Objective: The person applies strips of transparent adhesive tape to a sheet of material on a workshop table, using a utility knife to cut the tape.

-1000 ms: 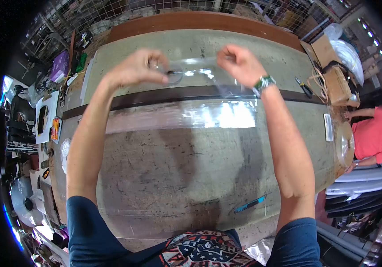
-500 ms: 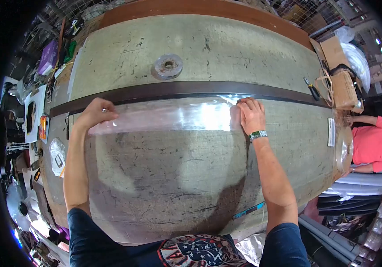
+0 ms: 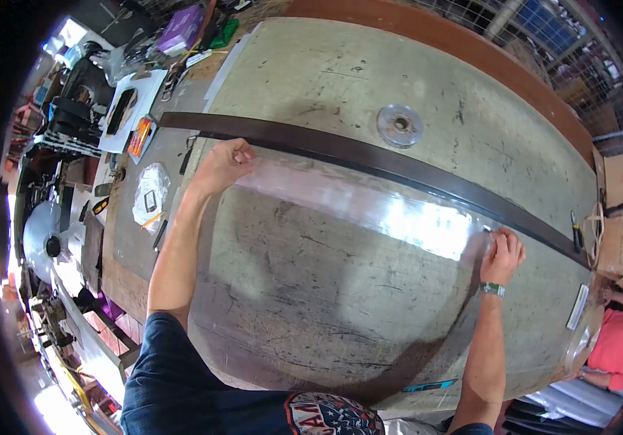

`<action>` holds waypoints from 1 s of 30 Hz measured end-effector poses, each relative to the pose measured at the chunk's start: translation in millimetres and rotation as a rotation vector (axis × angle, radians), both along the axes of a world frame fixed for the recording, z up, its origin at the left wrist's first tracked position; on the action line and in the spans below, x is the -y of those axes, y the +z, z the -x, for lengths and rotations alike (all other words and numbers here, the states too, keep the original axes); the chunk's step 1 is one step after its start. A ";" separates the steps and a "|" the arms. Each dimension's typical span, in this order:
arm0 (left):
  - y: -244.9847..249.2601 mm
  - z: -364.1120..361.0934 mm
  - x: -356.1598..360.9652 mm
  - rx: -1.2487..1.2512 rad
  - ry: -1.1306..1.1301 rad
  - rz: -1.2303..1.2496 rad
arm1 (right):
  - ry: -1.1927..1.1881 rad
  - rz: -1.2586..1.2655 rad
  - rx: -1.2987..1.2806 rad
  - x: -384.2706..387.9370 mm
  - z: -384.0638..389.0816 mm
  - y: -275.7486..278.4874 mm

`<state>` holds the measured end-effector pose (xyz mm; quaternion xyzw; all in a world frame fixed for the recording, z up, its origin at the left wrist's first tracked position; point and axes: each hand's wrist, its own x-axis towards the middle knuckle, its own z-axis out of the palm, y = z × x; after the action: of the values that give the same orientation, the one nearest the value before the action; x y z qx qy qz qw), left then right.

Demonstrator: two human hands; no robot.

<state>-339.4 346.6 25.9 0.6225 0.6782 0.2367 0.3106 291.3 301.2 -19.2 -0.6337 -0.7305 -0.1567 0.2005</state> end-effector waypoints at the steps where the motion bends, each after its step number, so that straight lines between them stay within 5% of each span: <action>1: -1.0 0.4 -0.3 -0.058 0.012 -0.028 | -0.003 0.027 0.006 4.8 -5.1 -8.5; 5: -10.2 -4.9 7.1 -0.053 0.139 -0.120 | -0.093 0.108 0.009 16.9 -9.8 -16.1; 9: -31.5 -13.0 18.3 -0.292 0.247 -0.315 | -0.029 0.060 -0.081 14.1 11.8 2.1; 14: -31.1 -59.7 33.4 -0.535 0.244 -0.486 | 0.078 0.299 -0.099 12.6 20.1 -11.4; 20: -45.4 -42.9 42.1 -0.545 0.416 -0.413 | 0.137 0.384 -0.087 32.4 51.4 -4.1; 23: -93.9 2.3 44.0 -0.641 0.264 -0.628 | 0.158 0.377 -0.134 31.8 43.6 -10.7; 25: -64.7 -25.8 37.7 -0.415 0.318 -0.519 | 0.003 0.340 -0.101 36.5 39.2 -3.5; 27: -80.8 -14.6 31.8 -0.472 0.269 -0.607 | -0.120 0.188 -0.182 22.7 26.9 -13.2; 30: -78.8 -20.1 33.4 -0.480 0.296 -0.544 | -0.185 0.345 -0.120 27.1 15.5 -15.8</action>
<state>-319.3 313.2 -52.9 0.6152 0.7265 0.2978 -0.0711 275.9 274.1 -34.9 -0.7314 -0.6718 -0.0090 0.1171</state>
